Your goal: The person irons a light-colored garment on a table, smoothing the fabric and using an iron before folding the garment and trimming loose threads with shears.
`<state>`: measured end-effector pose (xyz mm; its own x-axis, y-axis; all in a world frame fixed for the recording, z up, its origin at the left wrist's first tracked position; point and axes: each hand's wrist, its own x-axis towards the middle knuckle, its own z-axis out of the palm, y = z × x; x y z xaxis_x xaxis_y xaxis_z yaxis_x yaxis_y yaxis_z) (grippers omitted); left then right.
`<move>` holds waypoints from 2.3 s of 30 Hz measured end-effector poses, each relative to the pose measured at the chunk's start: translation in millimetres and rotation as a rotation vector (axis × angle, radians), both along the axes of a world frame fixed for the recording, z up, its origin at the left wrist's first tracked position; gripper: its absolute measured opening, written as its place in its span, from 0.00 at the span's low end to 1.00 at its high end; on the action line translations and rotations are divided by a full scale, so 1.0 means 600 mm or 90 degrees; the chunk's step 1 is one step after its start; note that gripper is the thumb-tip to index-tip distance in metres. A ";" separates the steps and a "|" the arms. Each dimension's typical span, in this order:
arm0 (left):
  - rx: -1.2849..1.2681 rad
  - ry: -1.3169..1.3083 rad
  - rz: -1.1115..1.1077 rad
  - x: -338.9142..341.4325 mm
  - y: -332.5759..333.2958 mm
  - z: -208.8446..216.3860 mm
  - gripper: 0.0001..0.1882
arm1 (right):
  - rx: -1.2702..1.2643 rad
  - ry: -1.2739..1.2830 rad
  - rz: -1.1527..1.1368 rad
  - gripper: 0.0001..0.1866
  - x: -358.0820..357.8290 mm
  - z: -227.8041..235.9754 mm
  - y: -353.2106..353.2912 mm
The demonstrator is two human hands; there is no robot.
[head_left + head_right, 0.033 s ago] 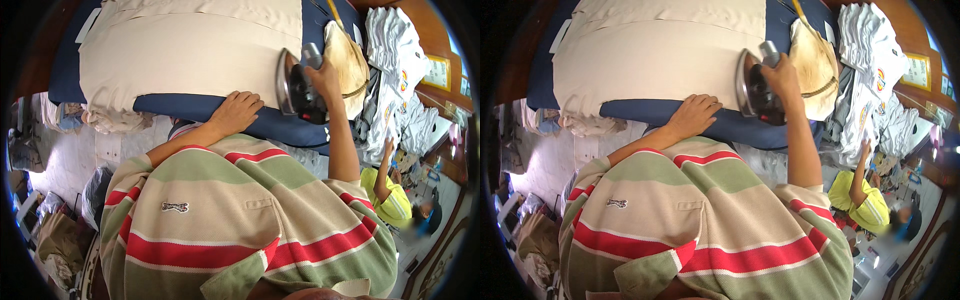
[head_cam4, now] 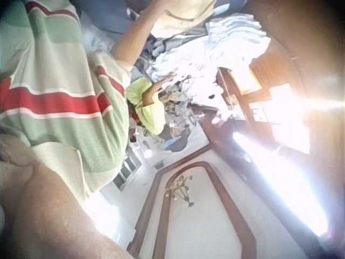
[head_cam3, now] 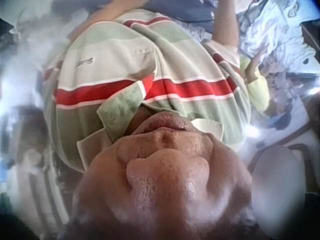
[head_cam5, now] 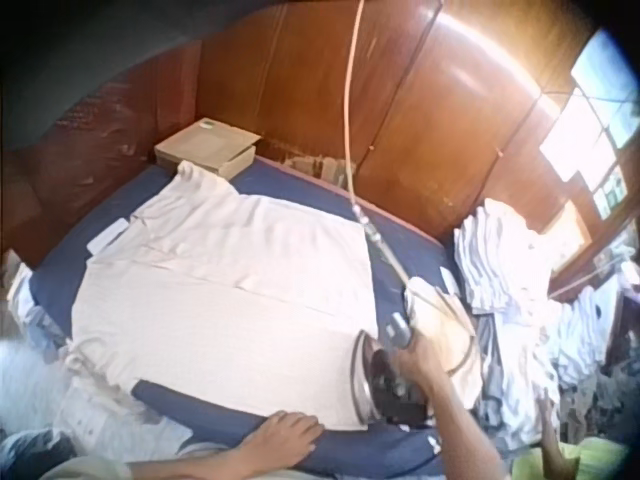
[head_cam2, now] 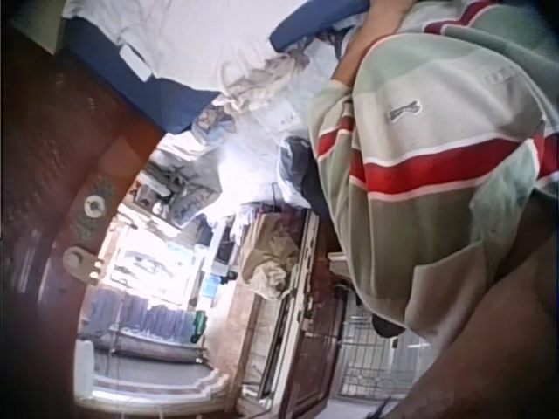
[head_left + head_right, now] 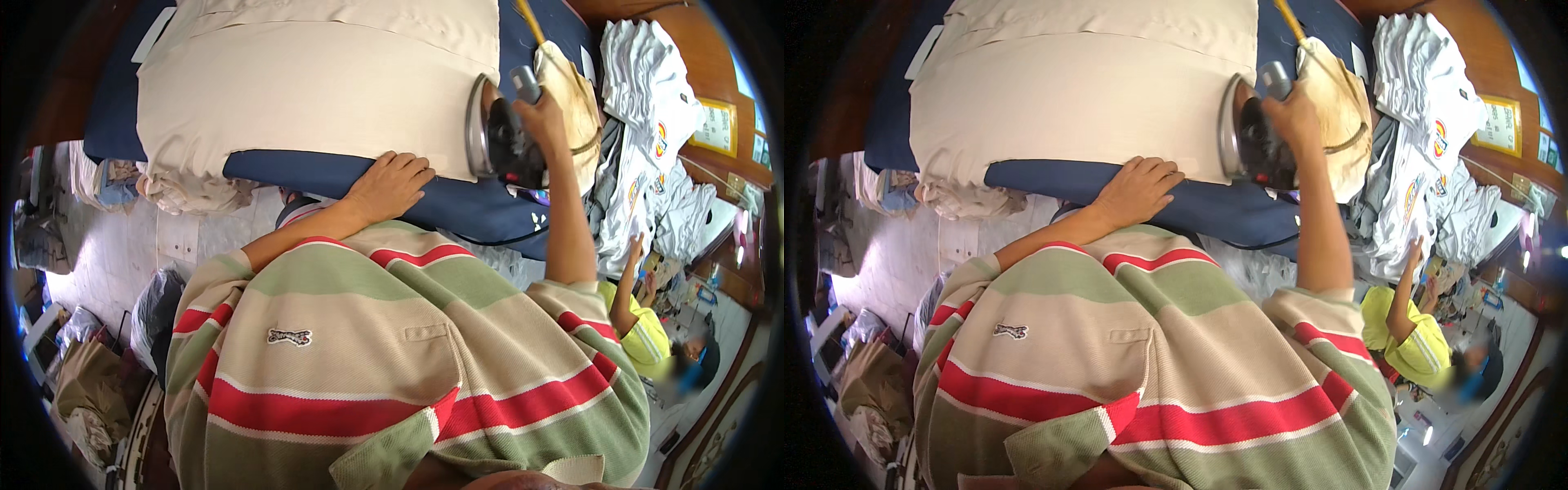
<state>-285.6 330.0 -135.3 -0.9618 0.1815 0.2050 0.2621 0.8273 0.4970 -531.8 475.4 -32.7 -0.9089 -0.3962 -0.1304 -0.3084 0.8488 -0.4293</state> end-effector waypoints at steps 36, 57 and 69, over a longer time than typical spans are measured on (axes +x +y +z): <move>1.307 0.087 0.713 0.191 -0.227 0.015 0.23 | 0.076 -0.068 0.692 0.23 0.144 0.036 -0.282; 0.867 0.107 0.639 0.382 -0.086 -0.058 0.16 | -0.151 -0.014 0.120 0.25 -0.049 0.096 0.118; 1.418 0.256 0.795 0.482 -0.056 -0.100 0.10 | 0.152 0.380 0.031 0.26 -0.197 0.030 0.159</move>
<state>3.5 296.3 -195.6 -0.3307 -0.6947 -0.6388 0.5539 -0.6909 0.4646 -649.8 570.8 -14.5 -0.8340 -0.4609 0.3033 -0.4759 0.8791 0.0270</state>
